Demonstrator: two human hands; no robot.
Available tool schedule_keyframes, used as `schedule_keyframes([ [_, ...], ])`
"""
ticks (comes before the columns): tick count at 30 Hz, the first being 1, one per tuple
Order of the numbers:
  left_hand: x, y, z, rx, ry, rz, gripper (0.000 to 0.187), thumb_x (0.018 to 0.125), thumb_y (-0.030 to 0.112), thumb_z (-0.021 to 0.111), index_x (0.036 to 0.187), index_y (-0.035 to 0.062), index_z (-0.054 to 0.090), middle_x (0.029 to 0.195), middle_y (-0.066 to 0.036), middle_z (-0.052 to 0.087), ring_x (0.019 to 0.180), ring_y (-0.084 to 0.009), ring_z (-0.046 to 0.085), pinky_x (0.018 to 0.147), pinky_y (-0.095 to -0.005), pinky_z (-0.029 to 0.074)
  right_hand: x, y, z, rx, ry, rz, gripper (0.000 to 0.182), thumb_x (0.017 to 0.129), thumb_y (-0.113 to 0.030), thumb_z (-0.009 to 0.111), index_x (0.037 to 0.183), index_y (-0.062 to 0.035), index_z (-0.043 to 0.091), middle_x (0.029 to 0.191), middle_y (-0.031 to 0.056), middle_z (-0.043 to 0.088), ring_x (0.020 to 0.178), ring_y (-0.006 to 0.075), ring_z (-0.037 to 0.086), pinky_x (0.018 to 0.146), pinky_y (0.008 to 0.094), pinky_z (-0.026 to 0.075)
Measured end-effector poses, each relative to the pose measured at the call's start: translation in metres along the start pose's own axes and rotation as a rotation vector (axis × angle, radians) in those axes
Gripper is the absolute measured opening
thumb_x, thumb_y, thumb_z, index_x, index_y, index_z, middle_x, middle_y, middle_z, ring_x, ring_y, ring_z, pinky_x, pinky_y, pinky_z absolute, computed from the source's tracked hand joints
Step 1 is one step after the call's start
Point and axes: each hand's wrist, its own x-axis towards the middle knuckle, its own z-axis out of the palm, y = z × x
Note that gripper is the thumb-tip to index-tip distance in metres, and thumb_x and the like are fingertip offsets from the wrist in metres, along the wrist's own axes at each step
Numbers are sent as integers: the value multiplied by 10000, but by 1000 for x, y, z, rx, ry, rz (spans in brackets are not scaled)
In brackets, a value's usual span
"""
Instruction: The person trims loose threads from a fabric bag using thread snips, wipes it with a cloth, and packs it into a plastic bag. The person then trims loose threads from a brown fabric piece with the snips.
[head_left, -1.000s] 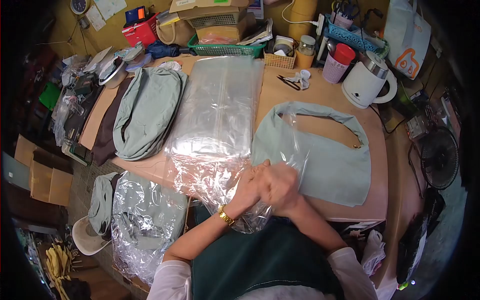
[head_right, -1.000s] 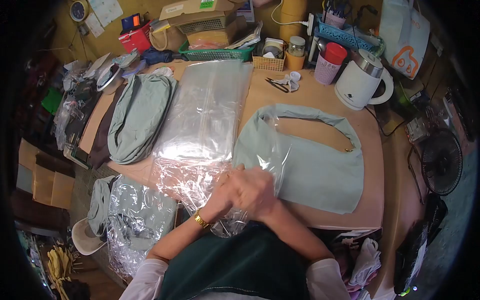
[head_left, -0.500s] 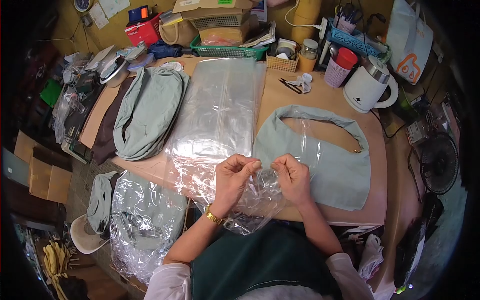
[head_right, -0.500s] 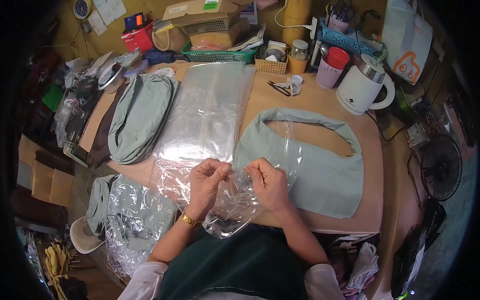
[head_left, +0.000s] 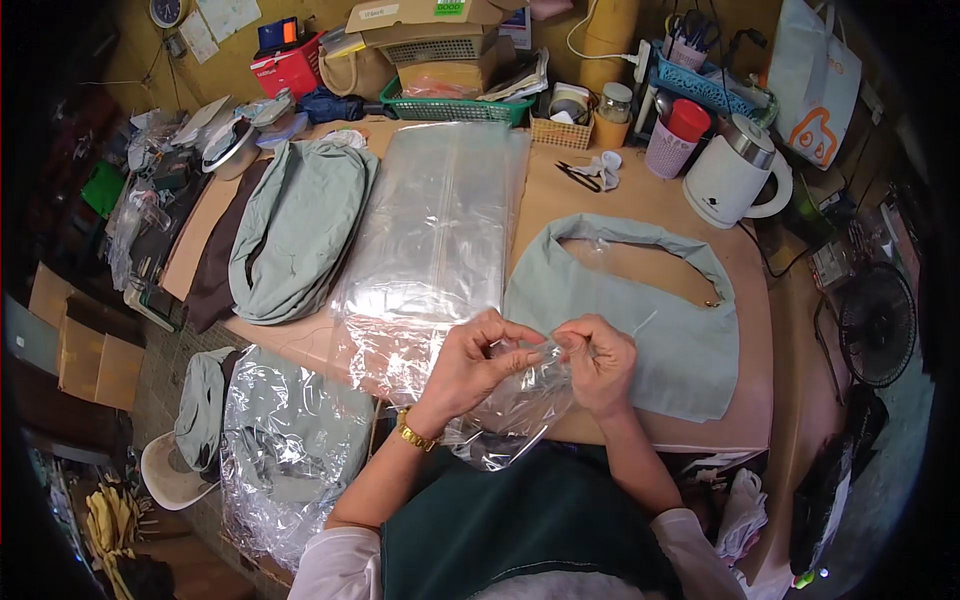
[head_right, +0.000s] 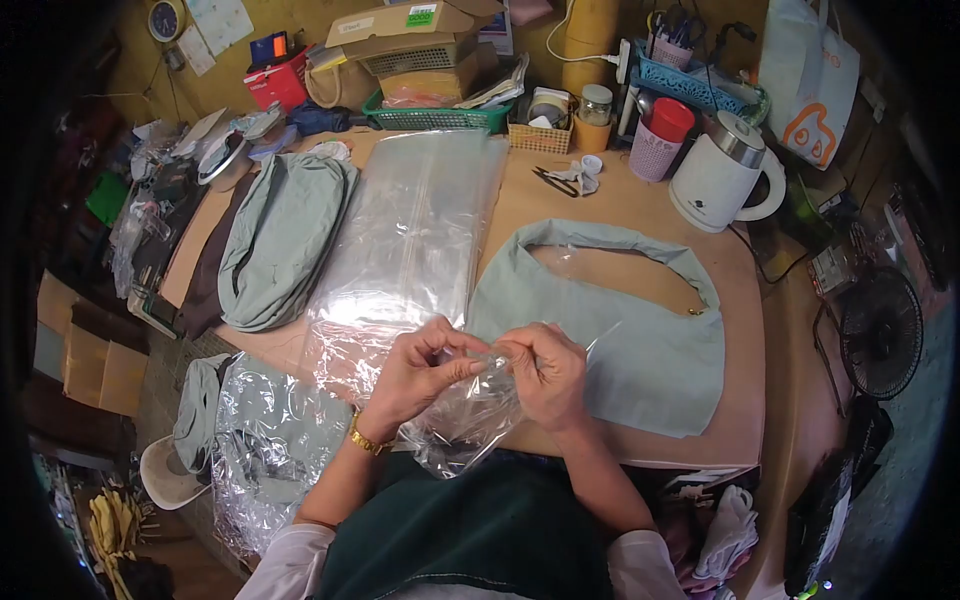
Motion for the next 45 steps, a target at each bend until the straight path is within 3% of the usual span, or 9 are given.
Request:
schedule_keyframes([
  [4,6,-16,-10,-617,93,-77,441,839,88,755,1229,-17,576,1087,-84,656,990,-113,613,883,-277,502,6,-2,-7,157,-166,210,45,831,27,702,831,8,660,723,48,652,653,89,593,618,219,472],
  [9,4,-5,6,-297,284,-6,350,878,98,724,1172,-42,596,965,-62,680,845,-97,641,787,-238,520,2,-8,-2,48,-140,-25,74,830,42,696,878,15,647,694,44,639,666,75,614,613,221,484],
  [11,4,-16,-8,-262,-12,-145,282,883,133,726,1105,-21,645,869,-48,689,743,-85,627,661,-215,498,-1,-16,-3,28,-134,78,67,827,47,693,870,15,651,686,39,633,664,75,615,622,227,491],
  [15,2,4,-3,-262,209,-89,177,880,126,726,980,-17,698,695,36,603,572,-50,499,573,-199,425,-1,-8,-9,105,-272,227,40,841,43,673,820,13,658,662,35,620,685,83,614,627,227,491],
  [19,-2,18,-14,-149,25,-165,185,837,135,769,962,7,723,637,55,532,581,-47,450,551,-232,374,7,-8,-11,68,-343,48,73,803,39,694,828,-13,649,661,42,608,677,144,595,600,283,468],
  [22,-5,11,-16,-127,-196,14,111,831,121,765,895,35,736,717,1,574,698,-76,506,642,-243,409,10,-9,-16,-16,-137,-238,80,786,13,708,810,-47,661,660,14,587,727,161,571,648,306,450],
  [29,1,14,-15,-568,-93,140,301,1005,268,550,834,22,568,736,-30,570,729,-117,583,725,-270,490,26,-14,-40,131,-671,-142,194,732,-208,806,716,-94,649,697,-6,585,781,182,546,828,338,366],
  [39,13,66,-51,-267,289,245,351,1040,308,466,794,59,488,638,12,461,478,-54,468,436,-195,407,37,-46,-62,142,-784,-273,190,702,-268,826,693,-122,705,1001,56,695,889,207,519,1094,499,214],
  [45,16,84,-98,77,-378,197,233,902,232,708,899,5,653,696,25,594,657,-24,494,623,-216,417,37,-32,-67,891,-322,-277,93,800,-176,741,761,-93,725,965,58,703,842,178,564,1035,478,307],
])
